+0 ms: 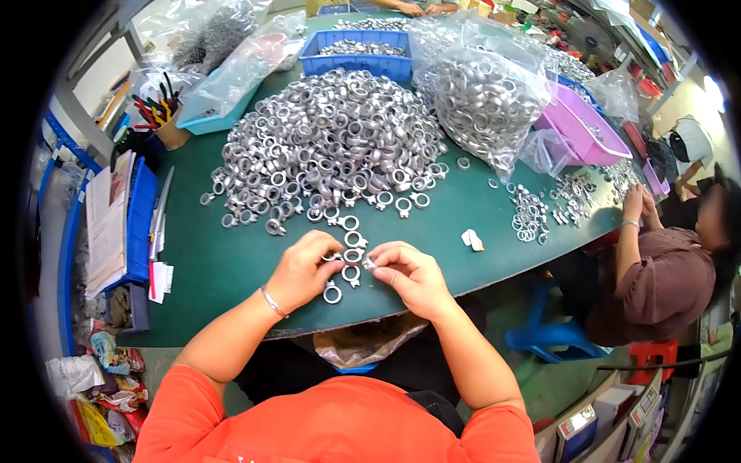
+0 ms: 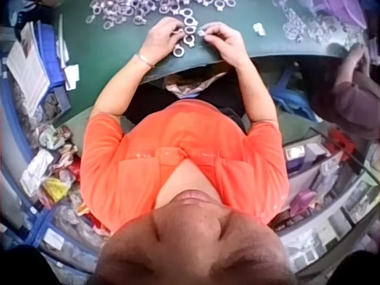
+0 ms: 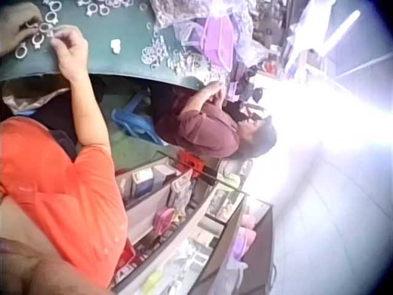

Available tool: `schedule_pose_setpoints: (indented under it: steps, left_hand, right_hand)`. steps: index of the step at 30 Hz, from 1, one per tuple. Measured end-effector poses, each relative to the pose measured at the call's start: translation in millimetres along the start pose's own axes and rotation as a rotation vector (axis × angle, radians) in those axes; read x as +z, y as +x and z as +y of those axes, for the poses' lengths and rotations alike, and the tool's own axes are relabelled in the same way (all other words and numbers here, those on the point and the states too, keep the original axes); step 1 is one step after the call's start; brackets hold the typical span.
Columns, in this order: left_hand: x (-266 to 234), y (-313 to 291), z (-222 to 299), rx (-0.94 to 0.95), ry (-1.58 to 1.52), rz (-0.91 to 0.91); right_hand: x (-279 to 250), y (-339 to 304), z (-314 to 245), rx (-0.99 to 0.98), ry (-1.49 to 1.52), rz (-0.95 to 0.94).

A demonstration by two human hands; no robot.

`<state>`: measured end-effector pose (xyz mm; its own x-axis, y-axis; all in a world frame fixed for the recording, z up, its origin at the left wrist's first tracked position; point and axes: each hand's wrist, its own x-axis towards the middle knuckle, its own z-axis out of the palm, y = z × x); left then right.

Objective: The person gathers metal ring components from a pile on the workbench and fits the matching pieces together by hand.

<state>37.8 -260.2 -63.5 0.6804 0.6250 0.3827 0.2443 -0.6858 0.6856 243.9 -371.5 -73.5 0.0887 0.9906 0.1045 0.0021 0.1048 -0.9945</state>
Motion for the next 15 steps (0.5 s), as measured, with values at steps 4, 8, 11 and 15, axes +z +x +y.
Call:
schedule_pose_setpoints:
  steps: [4,8,11,15]
  left_hand:
    - [-9,3,12,-0.077,-0.086,0.004]
    - [-6,-2,-2,-0.377,-0.776,-0.051]
    - [-2,-5,-18,-0.524,-1.089,-0.1]
    - [-3,-2,-14,-0.555,-1.279,-0.059]
  right_hand:
    - [0,-10,4,-0.05,0.273,-0.044]
    - [1,-11,-2,0.086,0.549,-0.06]
    - [4,-3,-6,0.098,0.723,-0.033]
    - [14,28,-6,0.134,0.018,0.157]
